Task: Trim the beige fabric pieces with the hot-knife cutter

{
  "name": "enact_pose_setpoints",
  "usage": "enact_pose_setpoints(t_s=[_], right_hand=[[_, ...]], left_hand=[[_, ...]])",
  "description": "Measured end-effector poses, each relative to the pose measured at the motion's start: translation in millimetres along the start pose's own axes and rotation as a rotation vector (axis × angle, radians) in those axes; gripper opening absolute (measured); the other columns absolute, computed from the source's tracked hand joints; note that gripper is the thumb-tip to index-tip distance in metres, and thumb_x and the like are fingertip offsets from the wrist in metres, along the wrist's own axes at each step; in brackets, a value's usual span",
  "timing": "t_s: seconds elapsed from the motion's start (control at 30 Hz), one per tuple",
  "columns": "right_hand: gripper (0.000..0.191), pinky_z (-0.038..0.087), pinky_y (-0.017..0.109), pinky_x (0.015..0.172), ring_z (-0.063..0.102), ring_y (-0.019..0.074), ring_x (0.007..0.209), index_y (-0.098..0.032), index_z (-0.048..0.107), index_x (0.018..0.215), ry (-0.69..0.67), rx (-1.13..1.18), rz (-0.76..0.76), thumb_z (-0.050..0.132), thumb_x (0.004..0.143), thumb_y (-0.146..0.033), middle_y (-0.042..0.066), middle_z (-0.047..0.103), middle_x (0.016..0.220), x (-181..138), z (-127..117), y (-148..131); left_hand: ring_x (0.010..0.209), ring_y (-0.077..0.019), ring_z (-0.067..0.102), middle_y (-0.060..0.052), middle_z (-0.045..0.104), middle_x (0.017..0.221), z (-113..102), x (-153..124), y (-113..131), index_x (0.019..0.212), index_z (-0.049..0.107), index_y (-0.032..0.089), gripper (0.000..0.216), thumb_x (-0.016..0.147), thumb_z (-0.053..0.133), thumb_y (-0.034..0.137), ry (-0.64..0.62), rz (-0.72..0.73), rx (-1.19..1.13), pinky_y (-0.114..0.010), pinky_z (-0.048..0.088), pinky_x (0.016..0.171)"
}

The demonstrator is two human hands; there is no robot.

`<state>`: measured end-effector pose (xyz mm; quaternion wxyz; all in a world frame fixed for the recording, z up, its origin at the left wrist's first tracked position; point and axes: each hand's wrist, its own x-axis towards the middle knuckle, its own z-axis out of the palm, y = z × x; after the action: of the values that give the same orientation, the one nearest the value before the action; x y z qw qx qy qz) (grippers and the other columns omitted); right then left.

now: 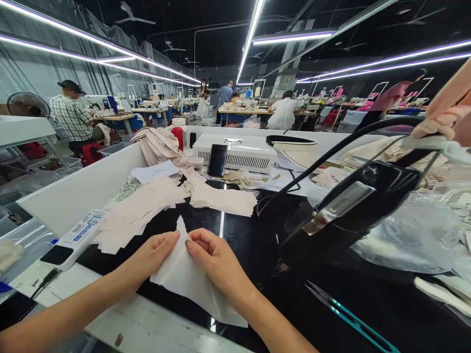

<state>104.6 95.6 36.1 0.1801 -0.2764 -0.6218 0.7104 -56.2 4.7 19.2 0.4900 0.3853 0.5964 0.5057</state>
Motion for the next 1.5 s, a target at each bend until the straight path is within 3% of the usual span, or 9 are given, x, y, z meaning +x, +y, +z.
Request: enact_pose_setpoints(t_s=[0.2, 0.33, 0.57, 0.8, 0.93, 1.17, 1.33, 1.5], right_hand=[[0.045, 0.041, 0.026, 0.066, 0.051, 0.0143, 0.072, -0.020, 0.066, 0.088, 0.018, -0.093, -0.082, 0.071, 0.082, -0.064, 0.000, 0.063, 0.080, 0.0, 1.7, 7.2], [0.043, 0.035, 0.025, 0.057, 0.042, 0.0126, 0.063, -0.021, 0.064, 0.085, 0.060, -0.182, -0.079, 0.065, 0.084, -0.063, -0.003, 0.053, 0.070, -2.2, -0.4, 9.9], [0.037, 0.034, 0.025, 0.055, 0.042, 0.0139, 0.064, -0.020, 0.064, 0.078, 0.103, -0.318, -0.099, 0.059, 0.088, -0.056, -0.001, 0.054, 0.070, -2.9, -4.0, 11.3], [0.036, 0.032, 0.025, 0.052, 0.041, 0.0129, 0.057, -0.022, 0.071, 0.087, 0.112, -0.270, -0.083, 0.062, 0.087, -0.057, -0.003, 0.053, 0.064, -2.7, -1.3, 8.7], [0.033, 0.035, 0.025, 0.055, 0.046, 0.0139, 0.062, -0.021, 0.075, 0.085, 0.103, -0.223, -0.104, 0.066, 0.084, -0.053, 0.000, 0.061, 0.070, -1.6, -0.8, 8.9], [0.042, 0.039, 0.025, 0.059, 0.050, 0.0147, 0.065, -0.020, 0.072, 0.085, 0.065, -0.249, -0.099, 0.061, 0.085, -0.061, 0.001, 0.064, 0.074, 6.6, -5.5, 12.4], [0.043, 0.035, 0.025, 0.056, 0.046, 0.0137, 0.061, -0.019, 0.064, 0.075, 0.037, -0.396, -0.154, 0.061, 0.083, -0.061, -0.002, 0.055, 0.066, 16.6, -20.0, 7.6], [0.044, 0.032, 0.026, 0.056, 0.042, 0.0148, 0.062, -0.021, 0.047, 0.057, 0.218, -0.541, -0.281, 0.059, 0.082, -0.055, -0.003, 0.045, 0.060, 33.6, -43.1, 0.8]], left_hand=[[0.061, -0.0115, 0.036, 0.005, 0.039, 0.068, 14.3, 9.1, -9.2, 0.072, 0.043, 0.021, 0.063, 0.080, 0.059, 0.081, 0.179, 0.123, 0.008, -0.023, 0.031, 0.053], [0.063, -0.0115, 0.033, 0.005, 0.036, 0.068, 14.2, 7.3, -12.6, 0.071, 0.037, 0.022, 0.061, 0.084, 0.059, 0.077, 0.247, 0.176, 0.010, -0.022, 0.031, 0.055], [0.062, -0.0111, 0.034, 0.005, 0.037, 0.068, 10.0, 7.5, -15.3, 0.072, 0.037, 0.022, 0.060, 0.086, 0.057, 0.076, 0.249, 0.182, 0.002, -0.022, 0.032, 0.054], [0.062, -0.0119, 0.034, 0.005, 0.037, 0.068, 8.1, 7.1, -11.9, 0.070, 0.036, 0.022, 0.061, 0.087, 0.055, 0.077, 0.266, 0.225, 0.068, -0.023, 0.033, 0.055], [0.064, -0.0130, 0.033, 0.005, 0.033, 0.067, 6.1, 6.4, -10.7, 0.067, 0.033, 0.022, 0.062, 0.087, 0.055, 0.076, 0.306, 0.280, 0.145, -0.024, 0.032, 0.057], [0.063, -0.0140, 0.034, 0.005, 0.033, 0.066, 2.0, 11.9, -11.8, 0.068, 0.032, 0.023, 0.057, 0.093, 0.050, 0.071, 0.337, 0.337, 0.252, -0.025, 0.032, 0.057], [0.062, -0.0142, 0.037, 0.005, 0.034, 0.063, -10.3, 33.4, 6.3, 0.066, 0.034, 0.023, 0.054, 0.093, 0.050, 0.067, 0.362, 0.420, 0.333, -0.026, 0.033, 0.059], [0.061, -0.0135, 0.043, 0.006, 0.037, 0.061, -21.9, 77.2, 36.9, 0.067, 0.038, 0.022, 0.052, 0.095, 0.050, 0.064, 0.387, 0.461, 0.414, -0.025, 0.036, 0.058]])
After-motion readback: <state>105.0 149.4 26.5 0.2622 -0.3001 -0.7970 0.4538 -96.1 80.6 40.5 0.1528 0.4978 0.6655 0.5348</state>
